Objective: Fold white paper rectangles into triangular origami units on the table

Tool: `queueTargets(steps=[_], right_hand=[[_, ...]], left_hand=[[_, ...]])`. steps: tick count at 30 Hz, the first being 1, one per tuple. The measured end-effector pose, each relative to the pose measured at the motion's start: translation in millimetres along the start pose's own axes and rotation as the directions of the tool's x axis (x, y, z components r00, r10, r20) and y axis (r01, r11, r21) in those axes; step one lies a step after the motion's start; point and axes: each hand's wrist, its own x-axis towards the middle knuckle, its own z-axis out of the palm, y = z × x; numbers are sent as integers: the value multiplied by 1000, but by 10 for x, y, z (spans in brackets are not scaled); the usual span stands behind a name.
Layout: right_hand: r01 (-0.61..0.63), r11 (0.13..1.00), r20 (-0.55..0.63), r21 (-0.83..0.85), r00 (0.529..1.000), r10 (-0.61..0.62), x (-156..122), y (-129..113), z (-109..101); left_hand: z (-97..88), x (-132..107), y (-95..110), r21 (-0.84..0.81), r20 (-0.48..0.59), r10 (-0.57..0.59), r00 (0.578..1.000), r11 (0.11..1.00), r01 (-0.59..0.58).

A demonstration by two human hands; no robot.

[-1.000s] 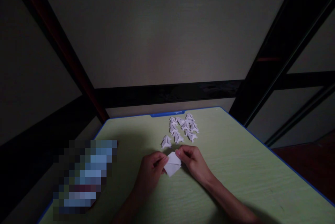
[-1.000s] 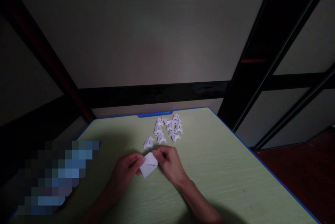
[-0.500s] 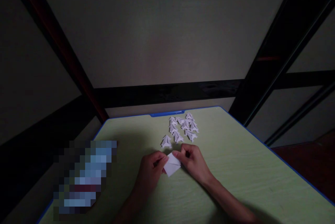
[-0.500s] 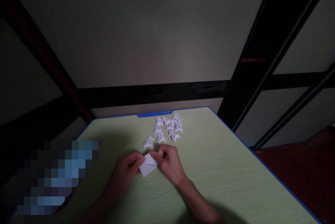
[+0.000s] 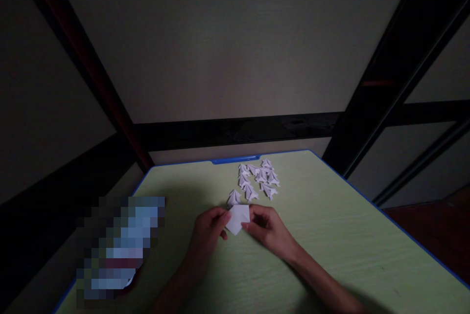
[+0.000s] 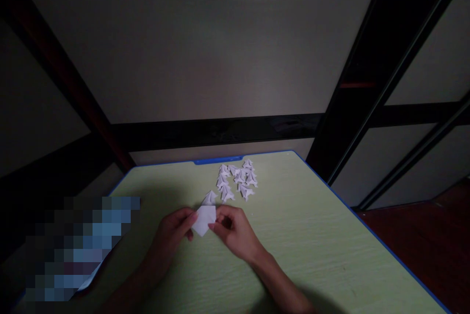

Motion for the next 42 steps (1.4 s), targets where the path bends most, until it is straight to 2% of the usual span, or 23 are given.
queueTargets(steps=[4, 7, 9, 13, 17, 20, 26, 31, 34, 36, 38, 42], right_hand=[[53, 999, -20, 1, 998, -53, 2, 5, -7], [87, 995, -125, -50, 988, -93, -3, -17, 7], [132, 979, -192, -153, 968, -161, -13, -43, 14], [287, 891, -201, -353, 906, -372, -49, -74, 14], [363, 847, -222, -389, 855, -469, -81, -69, 14], [375, 846, -234, -380, 845, -480, -84, -68, 22], [367, 880, -126, -302, 899, -419, -58, -88, 23], [295, 940, -23, -170, 953, -303, -55, -121, -17], [218, 972, 45, 87, 974, -223, -38, -109, -50], [106, 963, 105, 247, 985, -136, -19, -76, -65], [16, 954, 131, 301, 990, -58, 0, -36, -69], [-62, 946, 128, 318, 992, 22, 25, 4, -54]], left_hand=[[2, -3, -10, -3, 9, 1, 1000, 1000, -1], [11, -6, -28, 40, 37, 23, 999, 999, -24], [26, -13, -34, 62, 66, 4, 998, 998, -8], [66, -32, -24, 50, 126, -69, 990, 997, 63], [90, -45, -14, 16, 155, -98, 983, 995, 97], [89, -47, -25, -10, 168, -94, 981, 995, 97], [81, -50, -30, 2, 150, -93, 984, 996, 94], [68, -44, -10, -25, 168, -108, 980, 993, 114], [49, -33, -4, -67, 164, -105, 981, 991, 118], [40, -27, -5, -86, 163, -104, 981, 989, 119], [38, -24, -11, -89, 174, -114, 978, 987, 131], [43, -27, -19, -86, 200, -125, 972, 986, 144]])
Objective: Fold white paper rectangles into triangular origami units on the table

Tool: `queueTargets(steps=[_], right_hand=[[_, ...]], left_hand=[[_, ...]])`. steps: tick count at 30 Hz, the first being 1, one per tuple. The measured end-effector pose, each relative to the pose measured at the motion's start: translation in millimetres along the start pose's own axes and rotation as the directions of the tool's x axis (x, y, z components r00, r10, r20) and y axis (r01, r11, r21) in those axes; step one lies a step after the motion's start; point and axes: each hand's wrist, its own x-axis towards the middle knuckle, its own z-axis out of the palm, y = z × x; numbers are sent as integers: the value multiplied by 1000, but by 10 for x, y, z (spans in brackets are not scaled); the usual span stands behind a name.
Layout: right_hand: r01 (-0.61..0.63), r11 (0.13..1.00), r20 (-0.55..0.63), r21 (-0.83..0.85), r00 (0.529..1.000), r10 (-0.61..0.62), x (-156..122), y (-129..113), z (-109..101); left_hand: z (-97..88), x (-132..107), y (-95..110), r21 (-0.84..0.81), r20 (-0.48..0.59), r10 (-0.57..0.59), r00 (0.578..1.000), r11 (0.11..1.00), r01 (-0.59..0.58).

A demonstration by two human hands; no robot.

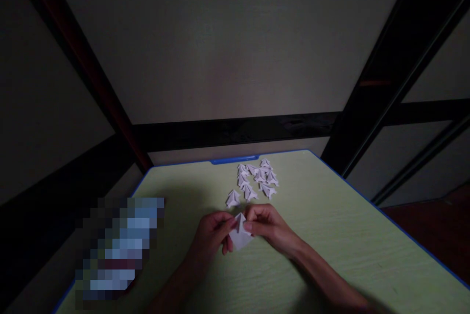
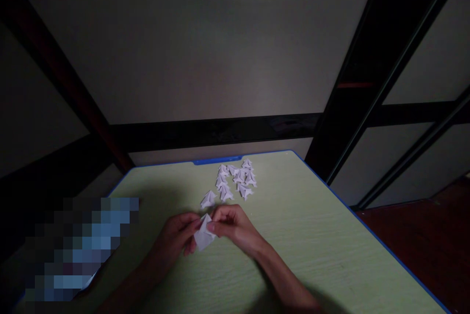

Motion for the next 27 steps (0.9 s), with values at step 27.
queueTargets(steps=[27], right_hand=[[-51, 991, -10, -124, 999, 50, -11, -30, 55]], left_hand=[[-10, 3, -18, 87, 42, -1, 999, 996, -3]])
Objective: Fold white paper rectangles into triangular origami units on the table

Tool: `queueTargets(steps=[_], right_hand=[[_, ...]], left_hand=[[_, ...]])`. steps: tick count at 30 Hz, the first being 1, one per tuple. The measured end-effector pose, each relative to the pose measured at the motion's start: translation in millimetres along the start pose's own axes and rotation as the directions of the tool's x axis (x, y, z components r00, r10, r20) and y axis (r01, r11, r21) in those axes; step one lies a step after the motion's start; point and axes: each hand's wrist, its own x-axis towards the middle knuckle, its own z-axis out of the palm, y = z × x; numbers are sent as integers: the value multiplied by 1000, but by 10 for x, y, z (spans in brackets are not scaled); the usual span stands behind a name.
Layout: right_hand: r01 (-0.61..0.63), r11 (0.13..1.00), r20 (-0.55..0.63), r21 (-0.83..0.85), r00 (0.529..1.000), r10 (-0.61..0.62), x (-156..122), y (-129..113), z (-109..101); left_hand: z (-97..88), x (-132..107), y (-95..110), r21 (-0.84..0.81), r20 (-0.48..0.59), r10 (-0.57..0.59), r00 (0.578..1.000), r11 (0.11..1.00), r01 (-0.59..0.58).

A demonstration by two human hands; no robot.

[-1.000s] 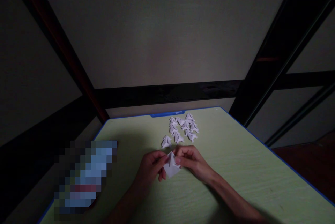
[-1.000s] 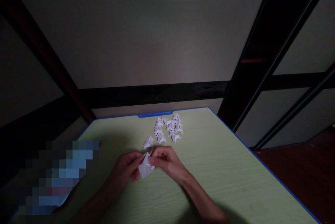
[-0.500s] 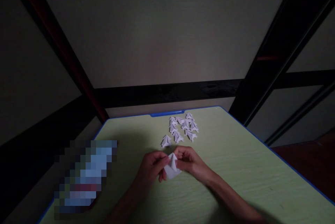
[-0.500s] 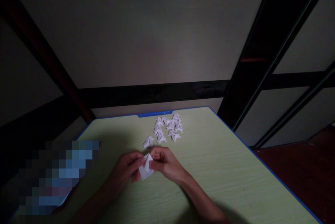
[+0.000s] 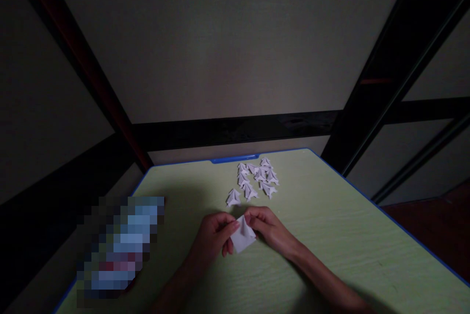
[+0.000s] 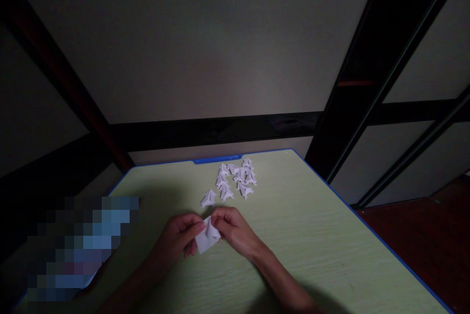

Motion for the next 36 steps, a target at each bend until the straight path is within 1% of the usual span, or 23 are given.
queueTargets(steps=[4, 7, 13, 21, 27, 32, 36], right_hand=[[10, 1000, -39, -2, 999, -10, 1, -12, 35], [31, 1000, -58, -5, 998, -31, -2, -2, 59], [22, 999, -99, -49, 995, -27, -2, 35, 60], [-29, 998, -137, -54, 990, 22, 11, -13, 36], [-18, 999, -115, -44, 993, 13, 12, 31, 24], [-14, 1000, -108, -1, 994, 14, 9, 25, 71], [-39, 999, -110, -11, 993, 37, 14, 26, 77]], left_hand=[[1, -1, 19, 28, -114, 42, 993, 999, -39], [4, 4, 23, 35, -151, 45, 988, 999, -41], [-2, 5, 6, 51, -136, 59, 989, 997, -53], [-1, 7, 13, 34, -114, 40, 993, 999, -36], [1, -2, -47, 52, -25, 49, 998, 998, -47], [-6, 0, -56, 38, -108, 96, 989, 995, -93], [5, 1, -30, 24, -112, 77, 991, 997, -75]])
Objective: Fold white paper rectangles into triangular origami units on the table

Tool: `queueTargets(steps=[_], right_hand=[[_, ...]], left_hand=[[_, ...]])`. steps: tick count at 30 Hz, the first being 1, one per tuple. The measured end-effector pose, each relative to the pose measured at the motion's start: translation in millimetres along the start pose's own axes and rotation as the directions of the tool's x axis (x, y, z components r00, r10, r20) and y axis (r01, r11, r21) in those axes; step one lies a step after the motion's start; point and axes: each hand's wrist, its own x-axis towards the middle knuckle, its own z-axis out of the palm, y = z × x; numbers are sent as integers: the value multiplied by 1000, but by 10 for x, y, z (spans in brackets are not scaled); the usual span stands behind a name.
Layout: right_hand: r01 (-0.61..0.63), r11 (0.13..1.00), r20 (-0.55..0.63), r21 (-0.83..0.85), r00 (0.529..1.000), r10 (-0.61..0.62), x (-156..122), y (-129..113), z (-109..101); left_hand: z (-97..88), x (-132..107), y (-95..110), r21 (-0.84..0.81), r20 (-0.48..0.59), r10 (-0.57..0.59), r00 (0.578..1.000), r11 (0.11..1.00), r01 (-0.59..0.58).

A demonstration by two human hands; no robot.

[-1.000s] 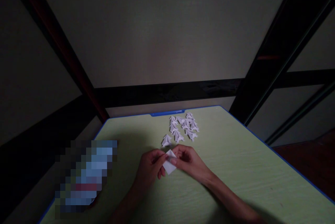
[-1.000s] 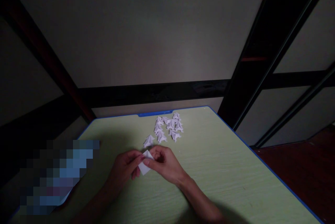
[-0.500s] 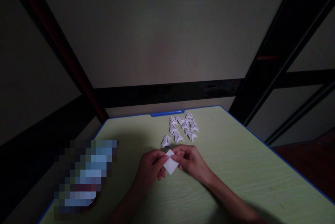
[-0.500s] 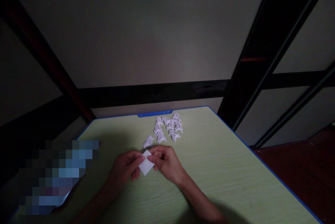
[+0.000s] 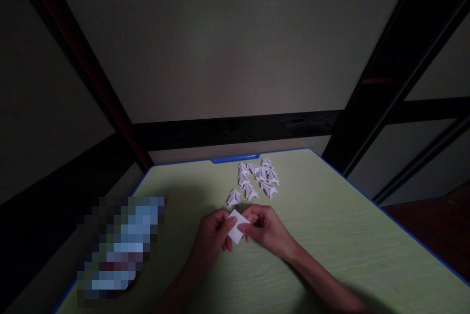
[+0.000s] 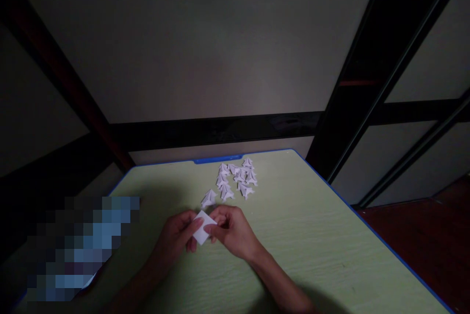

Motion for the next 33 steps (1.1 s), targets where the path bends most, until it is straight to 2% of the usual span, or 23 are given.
queueTargets(steps=[5, 10, 14, 17, 25, 29, 33], right_hand=[[6, 1000, 54, -15, 999, -5, 19, 23, -44], [27, 998, 119, -50, 993, -21, -18, 20, -43], [105, 964, 131, -246, 989, -74, -75, -18, -21], [140, 927, 123, -349, 987, -103, -97, -31, -22], [146, 932, 1, -331, 988, -154, -48, 25, -22], [97, 949, -49, -300, 992, -117, -33, 54, -7], [101, 979, -60, -177, 992, -114, -29, 45, -5]], left_hand=[[-9, -1, -3, 21, 43, -15, 999, 1000, 14], [-13, -22, -8, 42, 134, 24, 991, 999, -30], [10, -59, -6, 87, 218, -21, 976, 996, 3], [22, -65, -19, 76, 240, -45, 970, 997, 27], [24, -24, -17, 48, 180, -78, 981, 996, 70], [12, -12, 11, 34, 93, -50, 994, 998, 47], [-35, 22, 27, 34, -4, 3, 1000, 999, -3]])
